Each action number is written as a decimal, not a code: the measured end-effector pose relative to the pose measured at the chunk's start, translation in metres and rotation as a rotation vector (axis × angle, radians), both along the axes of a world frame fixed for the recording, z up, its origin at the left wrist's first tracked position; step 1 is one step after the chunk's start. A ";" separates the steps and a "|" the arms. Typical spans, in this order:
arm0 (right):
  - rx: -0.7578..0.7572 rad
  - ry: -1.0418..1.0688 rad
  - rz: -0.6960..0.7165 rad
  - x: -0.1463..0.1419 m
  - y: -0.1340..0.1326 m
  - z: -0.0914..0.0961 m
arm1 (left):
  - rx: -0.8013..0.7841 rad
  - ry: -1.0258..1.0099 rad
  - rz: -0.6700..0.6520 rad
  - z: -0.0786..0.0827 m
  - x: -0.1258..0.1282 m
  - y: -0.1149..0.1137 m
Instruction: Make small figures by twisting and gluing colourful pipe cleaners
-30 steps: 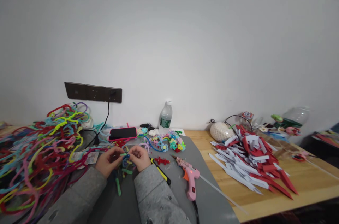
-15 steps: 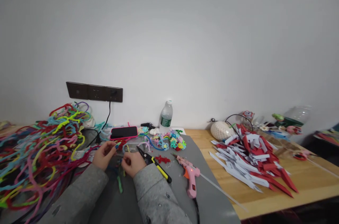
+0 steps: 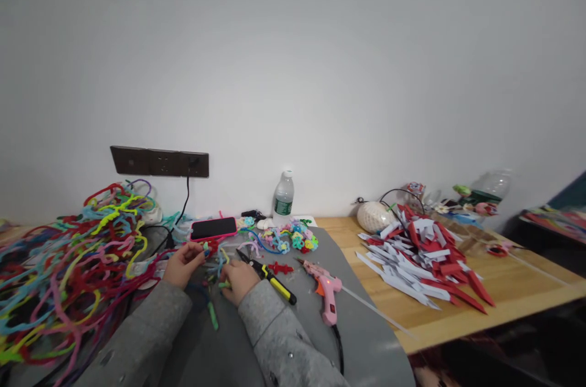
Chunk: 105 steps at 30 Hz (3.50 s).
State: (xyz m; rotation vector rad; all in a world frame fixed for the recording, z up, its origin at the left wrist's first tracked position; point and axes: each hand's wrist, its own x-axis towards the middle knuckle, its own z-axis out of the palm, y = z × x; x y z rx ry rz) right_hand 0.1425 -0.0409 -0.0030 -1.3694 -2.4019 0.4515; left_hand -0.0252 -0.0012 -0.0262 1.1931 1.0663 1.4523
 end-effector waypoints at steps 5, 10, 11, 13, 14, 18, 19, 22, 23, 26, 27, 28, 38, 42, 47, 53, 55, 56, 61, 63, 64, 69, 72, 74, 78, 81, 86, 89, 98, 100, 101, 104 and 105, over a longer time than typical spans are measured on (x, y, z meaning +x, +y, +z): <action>-0.062 -0.029 -0.021 0.002 -0.003 0.003 | -0.002 -0.022 -0.045 -0.004 0.002 -0.001; 0.054 0.299 -0.001 0.007 0.000 0.014 | -0.022 -0.040 -0.082 -0.005 0.007 -0.004; 0.088 0.410 -0.014 0.009 0.003 0.018 | -0.023 -0.035 -0.087 -0.005 0.008 -0.004; 0.088 0.649 -0.032 0.013 0.009 0.024 | -0.016 -0.022 -0.092 -0.004 0.009 -0.005; 0.042 0.783 -0.035 0.015 0.014 0.026 | -0.012 -0.020 -0.091 -0.004 0.009 -0.004; -0.327 1.225 -0.056 0.010 0.031 0.015 | -0.009 -0.017 -0.080 -0.004 0.007 -0.002; -0.393 1.274 -0.071 0.006 0.034 0.009 | -0.010 -0.019 -0.082 -0.004 0.007 -0.002; -0.505 1.378 -0.139 -0.006 0.037 -0.009 | -0.040 -0.017 -0.147 -0.003 0.004 0.000; -0.533 1.402 -0.155 -0.010 0.037 -0.014 | -0.057 -0.015 -0.174 -0.003 0.004 0.000; -0.539 1.434 -0.176 -0.014 0.036 -0.024 | -0.100 -0.018 -0.201 -0.004 0.003 0.002; -0.515 1.425 -0.177 -0.015 0.036 -0.026 | -0.107 -0.021 -0.189 -0.005 0.004 0.002; -0.485 1.404 -0.174 -0.014 0.037 -0.027 | -0.112 -0.022 -0.180 -0.006 0.004 0.002; -0.422 1.291 -0.140 -0.014 0.040 -0.030 | -0.103 0.024 -0.185 -0.010 0.007 -0.003; -0.413 1.286 -0.151 -0.014 0.038 -0.027 | -0.074 0.049 -0.194 -0.009 0.007 -0.005; -0.412 1.262 -0.158 -0.016 0.037 -0.027 | -0.069 0.083 -0.226 -0.008 0.006 -0.006; -0.449 1.197 -0.134 -0.015 0.035 -0.020 | -0.092 0.097 -0.240 -0.006 0.004 -0.006; -0.481 1.155 -0.105 -0.010 0.029 -0.012 | -0.094 0.089 -0.208 -0.006 0.004 -0.005; -0.482 1.116 -0.095 -0.007 0.025 -0.007 | -0.097 0.085 -0.195 -0.006 0.003 -0.004; -0.226 0.449 -0.110 -0.003 -0.012 -0.004 | -0.113 0.059 -0.156 -0.002 0.002 0.000; -0.235 0.225 -0.117 -0.010 -0.028 -0.014 | -0.111 0.041 -0.153 -0.001 0.002 -0.001; -0.170 0.175 -0.169 -0.015 -0.034 -0.019 | -0.109 0.031 -0.154 -0.001 0.003 -0.001; -0.182 0.134 -0.194 -0.027 -0.039 -0.022 | -0.102 -0.019 -0.138 -0.004 0.005 -0.005; -0.352 0.436 -0.060 -0.018 -0.023 -0.001 | -0.110 -0.050 -0.138 -0.006 0.005 -0.004; -0.451 0.737 -0.070 -0.010 -0.008 0.011 | -0.119 -0.072 -0.143 -0.008 0.006 -0.003; -0.444 1.213 -0.208 -0.008 0.017 0.009 | -0.147 -0.103 -0.170 -0.011 0.006 -0.002; -0.444 1.287 -0.246 -0.017 0.024 -0.009 | -0.169 -0.111 -0.188 -0.012 0.006 -0.002; -0.505 1.343 -0.251 -0.027 0.025 -0.030 | -0.206 -0.108 -0.217 -0.011 0.008 -0.004; -0.519 1.361 -0.245 -0.026 0.024 -0.032 | -0.214 -0.096 -0.222 -0.011 0.009 -0.004; -0.495 1.407 -0.252 -0.026 0.022 -0.031 | -0.215 -0.059 -0.244 -0.015 0.009 -0.006; -0.495 1.404 -0.248 -0.026 0.022 -0.030 | -0.215 -0.064 -0.244 -0.015 0.010 -0.006; -0.495 1.403 -0.246 -0.026 0.022 -0.030 | -0.215 -0.068 -0.243 -0.015 0.010 -0.006; -0.501 1.401 -0.241 -0.025 0.022 -0.031 | -0.219 -0.085 -0.236 -0.014 0.010 -0.006; -0.504 1.400 -0.238 -0.025 0.022 -0.031 | -0.222 -0.092 -0.232 -0.013 0.010 -0.006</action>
